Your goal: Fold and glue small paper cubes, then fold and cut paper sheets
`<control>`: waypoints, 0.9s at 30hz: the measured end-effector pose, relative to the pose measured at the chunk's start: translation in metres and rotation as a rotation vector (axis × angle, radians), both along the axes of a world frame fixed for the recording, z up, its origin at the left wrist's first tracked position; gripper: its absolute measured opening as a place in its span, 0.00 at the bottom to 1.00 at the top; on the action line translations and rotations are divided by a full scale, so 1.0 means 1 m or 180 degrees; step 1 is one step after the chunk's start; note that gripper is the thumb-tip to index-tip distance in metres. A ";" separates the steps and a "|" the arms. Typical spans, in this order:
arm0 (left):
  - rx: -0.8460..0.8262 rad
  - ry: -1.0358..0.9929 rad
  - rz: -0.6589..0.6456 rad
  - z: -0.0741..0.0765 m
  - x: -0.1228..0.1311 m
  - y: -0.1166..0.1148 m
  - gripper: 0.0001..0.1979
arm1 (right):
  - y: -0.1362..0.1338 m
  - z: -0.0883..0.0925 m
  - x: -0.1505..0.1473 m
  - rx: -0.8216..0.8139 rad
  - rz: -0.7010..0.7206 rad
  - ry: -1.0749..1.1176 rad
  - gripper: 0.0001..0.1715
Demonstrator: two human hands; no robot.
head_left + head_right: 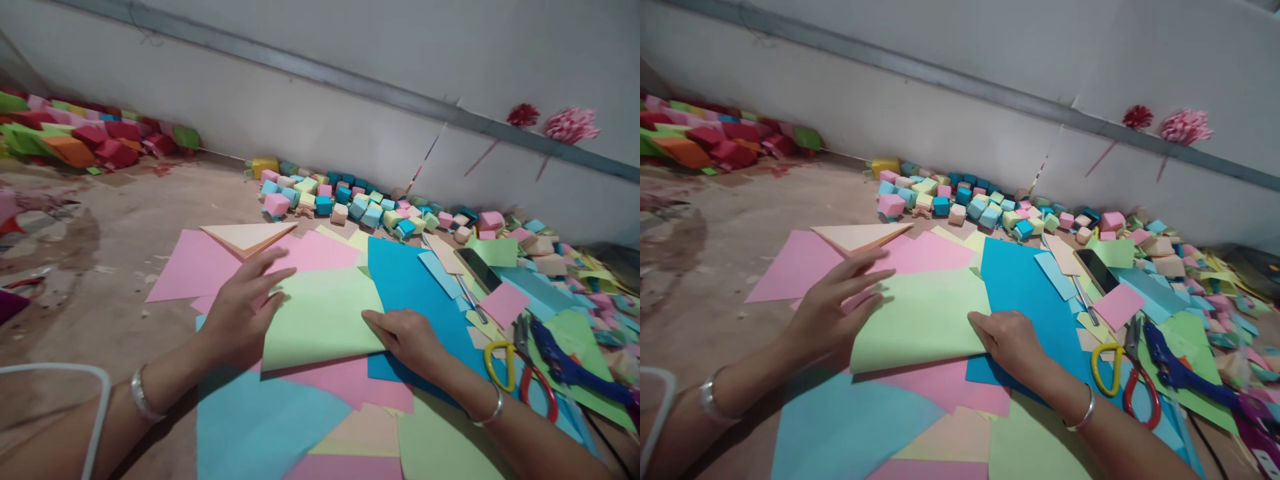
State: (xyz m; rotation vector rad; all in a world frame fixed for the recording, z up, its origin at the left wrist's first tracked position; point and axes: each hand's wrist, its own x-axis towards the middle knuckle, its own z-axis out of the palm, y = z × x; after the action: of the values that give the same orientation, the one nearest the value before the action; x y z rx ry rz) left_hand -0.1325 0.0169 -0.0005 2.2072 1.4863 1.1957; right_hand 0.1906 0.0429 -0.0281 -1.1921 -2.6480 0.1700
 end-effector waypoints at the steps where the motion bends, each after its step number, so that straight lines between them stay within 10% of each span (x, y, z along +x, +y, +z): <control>1: -0.0188 -0.0083 -0.0373 0.002 -0.001 -0.001 0.15 | 0.000 0.000 0.000 0.0017 0.0011 -0.0016 0.18; 6: -0.1252 0.0164 -0.1213 0.003 -0.001 -0.004 0.15 | 0.001 0.000 0.000 0.0070 -0.0015 -0.0054 0.19; 27: -0.0682 0.2032 -0.1334 -0.011 0.022 -0.022 0.26 | -0.002 0.002 -0.003 0.0161 -0.0138 -0.0234 0.19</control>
State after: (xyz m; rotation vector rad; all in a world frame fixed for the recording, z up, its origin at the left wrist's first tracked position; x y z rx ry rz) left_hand -0.1107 -0.0051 -0.0113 2.6836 1.1502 0.1951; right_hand 0.1881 0.0414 -0.0258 -1.2614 -2.6693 0.0524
